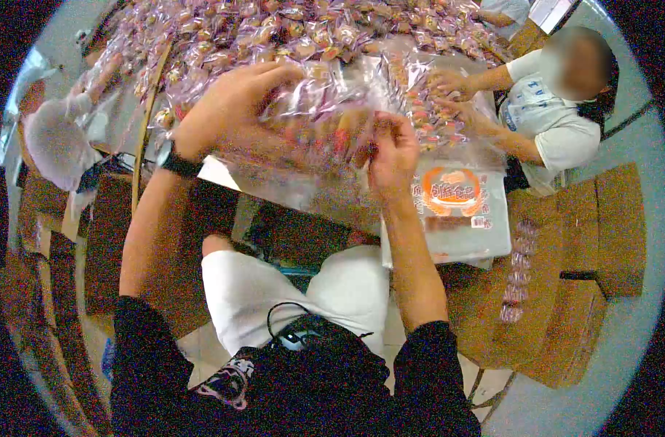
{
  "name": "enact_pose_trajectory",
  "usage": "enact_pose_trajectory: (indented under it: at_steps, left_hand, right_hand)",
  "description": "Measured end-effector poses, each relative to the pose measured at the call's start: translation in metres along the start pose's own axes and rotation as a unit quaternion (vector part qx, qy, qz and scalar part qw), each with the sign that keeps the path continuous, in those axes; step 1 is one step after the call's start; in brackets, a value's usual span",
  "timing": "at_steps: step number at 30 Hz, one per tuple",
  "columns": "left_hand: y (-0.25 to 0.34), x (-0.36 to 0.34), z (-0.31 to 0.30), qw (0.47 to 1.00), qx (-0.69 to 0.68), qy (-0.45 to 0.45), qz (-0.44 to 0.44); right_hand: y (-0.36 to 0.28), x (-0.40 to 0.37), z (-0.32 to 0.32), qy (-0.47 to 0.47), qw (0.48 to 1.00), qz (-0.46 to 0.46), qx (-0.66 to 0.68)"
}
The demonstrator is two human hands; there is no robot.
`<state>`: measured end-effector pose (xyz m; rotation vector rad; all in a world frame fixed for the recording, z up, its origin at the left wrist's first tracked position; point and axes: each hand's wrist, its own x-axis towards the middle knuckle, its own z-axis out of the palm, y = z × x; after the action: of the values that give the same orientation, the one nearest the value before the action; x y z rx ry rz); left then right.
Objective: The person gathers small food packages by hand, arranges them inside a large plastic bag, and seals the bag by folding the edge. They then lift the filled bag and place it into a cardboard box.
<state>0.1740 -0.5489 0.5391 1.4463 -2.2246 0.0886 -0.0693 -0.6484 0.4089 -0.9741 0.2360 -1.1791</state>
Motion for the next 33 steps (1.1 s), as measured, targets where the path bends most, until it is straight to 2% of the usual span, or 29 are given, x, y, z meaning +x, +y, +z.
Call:
enact_pose_trajectory:
  at_steps: [3,5,7,10,13,14,15,17,18,20,21,22,23,24,27,28,31,33]
  left_hand:
    - [0.010,-0.034,-0.009,0.992,-0.101,0.071,0.026]
    - [0.012,-0.046,-0.019,0.980,-0.168,0.104,0.029]
    - [0.010,-0.057,-0.018,0.976,-0.167,0.138,0.035]
    - [-0.002,-0.075,-0.005,0.971,-0.139,0.193,-0.003]
    - [0.011,-0.098,0.030,0.893,-0.117,0.413,-0.137]
    - [0.027,-0.112,0.049,0.866,-0.160,0.438,-0.178]
    - [0.059,-0.115,0.069,0.787,-0.347,0.471,-0.195]
    - [0.135,-0.118,0.084,0.799,-0.409,0.342,-0.278]
    - [0.152,-0.116,0.088,0.806,-0.385,0.336,-0.300]
    - [0.167,-0.113,0.087,0.750,-0.460,0.351,-0.321]
    - [0.166,-0.112,0.086,0.720,-0.496,0.360,-0.326]
    - [0.160,-0.115,0.083,0.780,-0.389,0.382,-0.306]
    - [0.162,-0.117,0.085,0.776,-0.374,0.406,-0.307]
    - [0.162,-0.118,0.086,0.774,-0.356,0.427,-0.305]
    - [0.167,-0.107,0.087,0.753,-0.333,0.485,-0.294]
    - [0.170,-0.103,0.093,0.739,-0.336,0.501,-0.299]
    - [0.173,-0.100,0.105,0.710,-0.356,0.526,-0.306]
    - [0.174,-0.103,0.110,0.705,-0.365,0.535,-0.289]
  right_hand:
    - [-0.054,-0.021,0.033,-0.066,0.982,-0.106,-0.142]
    - [-0.081,-0.034,0.057,-0.094,0.978,-0.073,-0.174]
    - [-0.090,-0.048,0.077,-0.108,0.967,-0.040,-0.227]
    - [-0.075,-0.051,0.092,-0.062,0.972,-0.061,-0.219]
    - [-0.058,-0.049,0.105,-0.022,0.981,-0.078,-0.178]
    - [-0.054,-0.051,0.109,-0.008,0.984,-0.072,-0.161]
    - [-0.050,-0.053,0.114,0.006,0.987,-0.066,-0.145]
    - [-0.042,-0.062,0.127,0.029,0.989,-0.050,-0.135]
    - [-0.041,-0.069,0.131,0.031,0.986,-0.042,-0.159]
    - [-0.042,-0.087,0.135,0.042,0.979,-0.039,-0.193]
    - [-0.042,-0.094,0.134,0.022,0.965,-0.064,-0.252]
    - [-0.044,-0.100,0.133,0.000,0.947,-0.091,-0.308]
    - [-0.047,-0.106,0.132,-0.021,0.925,-0.121,-0.359]
    - [-0.047,-0.111,0.138,-0.010,0.934,-0.131,-0.333]
    - [-0.052,-0.108,0.145,-0.045,0.899,-0.181,-0.397]
    - [-0.051,-0.105,0.146,-0.103,0.832,-0.268,-0.475]
    - [-0.051,-0.110,0.153,-0.149,0.787,-0.310,-0.513]
    - [-0.047,-0.116,0.152,-0.172,0.783,-0.326,-0.502]
